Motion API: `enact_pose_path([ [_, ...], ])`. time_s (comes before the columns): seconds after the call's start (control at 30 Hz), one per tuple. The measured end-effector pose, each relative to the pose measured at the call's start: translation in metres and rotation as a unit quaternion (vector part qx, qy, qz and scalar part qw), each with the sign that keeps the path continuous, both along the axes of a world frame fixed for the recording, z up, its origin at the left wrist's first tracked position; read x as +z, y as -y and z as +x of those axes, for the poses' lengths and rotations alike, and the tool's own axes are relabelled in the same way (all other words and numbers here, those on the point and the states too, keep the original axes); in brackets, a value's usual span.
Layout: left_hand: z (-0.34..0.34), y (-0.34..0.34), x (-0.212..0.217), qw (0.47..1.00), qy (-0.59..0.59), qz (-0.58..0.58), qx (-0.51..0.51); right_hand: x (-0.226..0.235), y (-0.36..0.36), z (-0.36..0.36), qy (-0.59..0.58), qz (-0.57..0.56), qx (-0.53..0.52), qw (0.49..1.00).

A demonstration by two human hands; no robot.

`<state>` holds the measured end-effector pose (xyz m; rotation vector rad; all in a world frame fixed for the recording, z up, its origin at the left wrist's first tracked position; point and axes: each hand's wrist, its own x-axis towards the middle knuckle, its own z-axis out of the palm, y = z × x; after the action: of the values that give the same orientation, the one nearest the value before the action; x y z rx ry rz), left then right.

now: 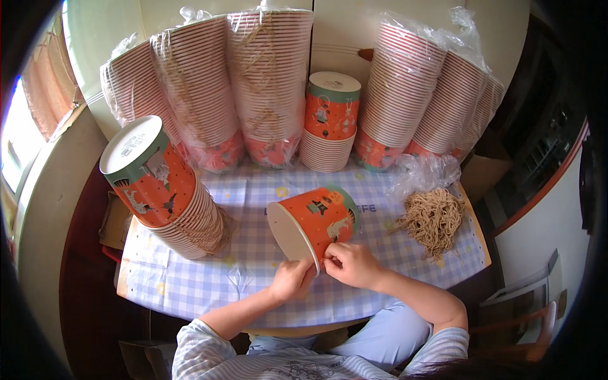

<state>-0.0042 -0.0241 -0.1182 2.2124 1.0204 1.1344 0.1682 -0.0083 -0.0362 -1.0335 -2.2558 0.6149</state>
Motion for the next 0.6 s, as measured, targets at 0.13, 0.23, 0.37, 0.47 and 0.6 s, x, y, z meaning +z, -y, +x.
enact_pose_path([
  [0.13, 0.000, 0.000, 0.005, 0.997, 0.008, 0.073, 0.034, -0.002, 0.002, -0.001, 0.005, 0.027, 0.020, 0.999],
  [0.23, -0.002, -0.002, 0.006, 0.994, -0.007, 0.100, 0.033, 0.001, 0.002, -0.001, 0.012, 0.027, 0.035, 0.999],
  [0.37, 0.000, -0.006, 0.021, 0.985, -0.020, 0.164, 0.040, 0.002, 0.002, 0.000, -0.008, 0.013, 0.031, 0.999],
  [0.47, -0.002, -0.012, 0.047, 0.984, -0.057, 0.165, 0.027, -0.003, -0.003, 0.002, -0.037, -0.016, 0.015, 0.999],
  [0.6, -0.003, -0.023, 0.105, 0.968, -0.201, 0.145, -0.033, 0.006, -0.002, 0.008, -0.090, -0.130, -0.012, 0.987],
])
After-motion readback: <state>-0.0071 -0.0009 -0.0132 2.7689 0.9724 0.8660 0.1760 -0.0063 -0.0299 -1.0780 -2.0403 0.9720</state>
